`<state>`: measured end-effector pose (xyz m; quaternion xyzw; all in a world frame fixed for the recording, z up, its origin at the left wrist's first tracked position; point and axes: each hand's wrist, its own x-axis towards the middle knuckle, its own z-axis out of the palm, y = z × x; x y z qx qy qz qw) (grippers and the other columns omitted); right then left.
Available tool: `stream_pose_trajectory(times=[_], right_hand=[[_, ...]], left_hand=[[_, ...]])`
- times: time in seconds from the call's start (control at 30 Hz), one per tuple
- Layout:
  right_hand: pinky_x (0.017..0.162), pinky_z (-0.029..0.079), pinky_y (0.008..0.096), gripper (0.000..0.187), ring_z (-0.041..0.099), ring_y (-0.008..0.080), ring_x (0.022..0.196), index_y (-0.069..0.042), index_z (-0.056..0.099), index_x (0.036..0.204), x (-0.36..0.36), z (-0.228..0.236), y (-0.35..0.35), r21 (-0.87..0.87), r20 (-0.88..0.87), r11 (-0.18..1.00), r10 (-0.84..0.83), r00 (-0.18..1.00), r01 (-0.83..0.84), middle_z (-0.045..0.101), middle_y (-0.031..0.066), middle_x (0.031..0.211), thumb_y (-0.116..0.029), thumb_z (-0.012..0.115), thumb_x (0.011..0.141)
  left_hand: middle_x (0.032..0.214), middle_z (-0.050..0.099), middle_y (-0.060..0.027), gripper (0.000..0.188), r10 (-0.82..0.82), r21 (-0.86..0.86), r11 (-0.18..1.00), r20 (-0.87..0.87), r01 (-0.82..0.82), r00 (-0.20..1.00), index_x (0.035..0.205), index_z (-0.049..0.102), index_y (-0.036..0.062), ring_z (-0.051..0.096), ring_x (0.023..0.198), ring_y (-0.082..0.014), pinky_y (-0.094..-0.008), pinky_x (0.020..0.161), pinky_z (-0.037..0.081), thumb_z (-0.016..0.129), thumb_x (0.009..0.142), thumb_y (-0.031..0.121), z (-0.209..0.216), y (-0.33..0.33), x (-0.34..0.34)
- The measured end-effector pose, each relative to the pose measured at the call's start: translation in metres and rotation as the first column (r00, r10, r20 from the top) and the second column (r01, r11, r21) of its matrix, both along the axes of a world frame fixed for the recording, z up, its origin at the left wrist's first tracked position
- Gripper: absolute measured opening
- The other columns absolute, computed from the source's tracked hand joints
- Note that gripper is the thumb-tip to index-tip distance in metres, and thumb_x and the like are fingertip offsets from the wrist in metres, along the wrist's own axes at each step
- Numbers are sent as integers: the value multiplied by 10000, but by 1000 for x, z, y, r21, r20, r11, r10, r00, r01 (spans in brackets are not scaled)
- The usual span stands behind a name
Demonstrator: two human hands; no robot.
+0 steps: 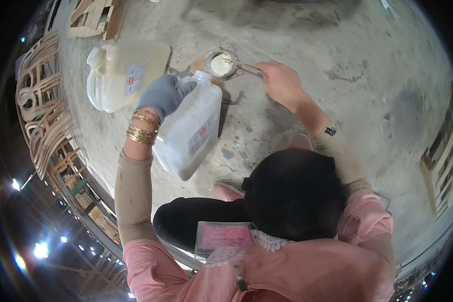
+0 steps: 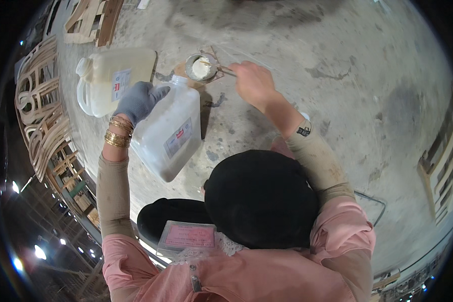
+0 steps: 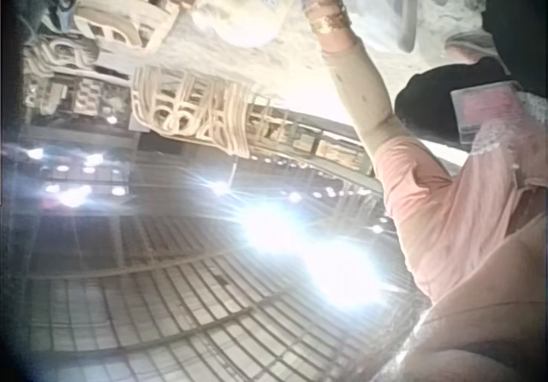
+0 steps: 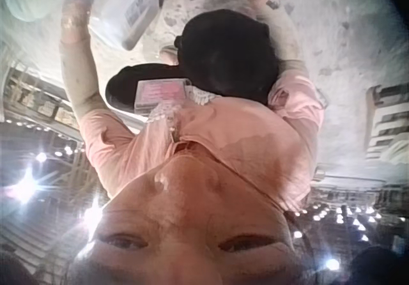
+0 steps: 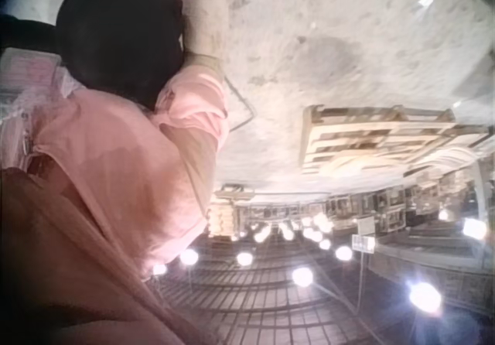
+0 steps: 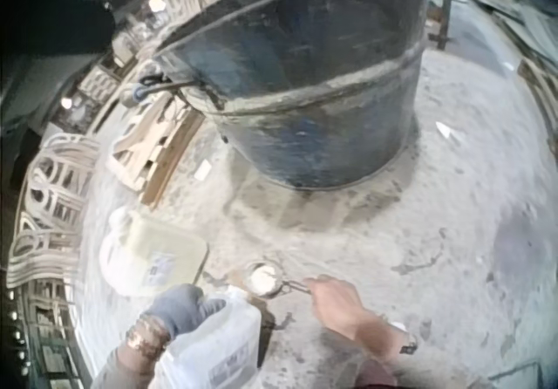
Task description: The person pours a white liquid from a large plastic container into a small metal cup and stirs it with a stick. They then pick up a spray gun, connect it to an air hose, and spray the white liquid onto a bundle of wooden dowels.
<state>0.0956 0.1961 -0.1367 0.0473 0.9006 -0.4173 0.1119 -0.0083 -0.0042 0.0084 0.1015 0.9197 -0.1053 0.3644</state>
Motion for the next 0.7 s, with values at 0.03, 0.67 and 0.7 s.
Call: stream_pose_trajectory(times=[0.03, 0.67, 0.7], right_hand=[[744, 433, 409, 287, 538, 322, 878, -124, 580, 1051, 0, -1, 1, 7, 2, 1000, 5, 1000, -5, 580, 124, 919, -76, 439, 805], [717, 485, 371, 186, 592, 297, 855, -37, 618, 889, -28, 12, -7, 94, 29, 991, 96, 995, -99, 585, 167, 916, -64, 474, 774], [722, 487, 366, 181, 594, 292, 867, -31, 629, 864, -29, 13, -9, 97, 21, 990, 98, 995, -100, 589, 173, 923, -79, 477, 779]], left_hand=[[765, 605, -205, 508, -1, 7, 1000, 5, 1, 1000, 812, 622, -13, 596, 744, -324, -362, 692, 456, 527, 787, 485, -1, 4, -2], [535, 540, -118, 560, 30, -67, 998, 171, -19, 985, 712, 591, -48, 553, 464, -207, -312, 475, 444, 539, 791, 504, -42, 17, -40], [527, 534, -116, 561, 29, -65, 998, 172, -18, 985, 702, 586, -47, 546, 452, -203, -310, 465, 441, 538, 792, 505, -43, 16, -40]])
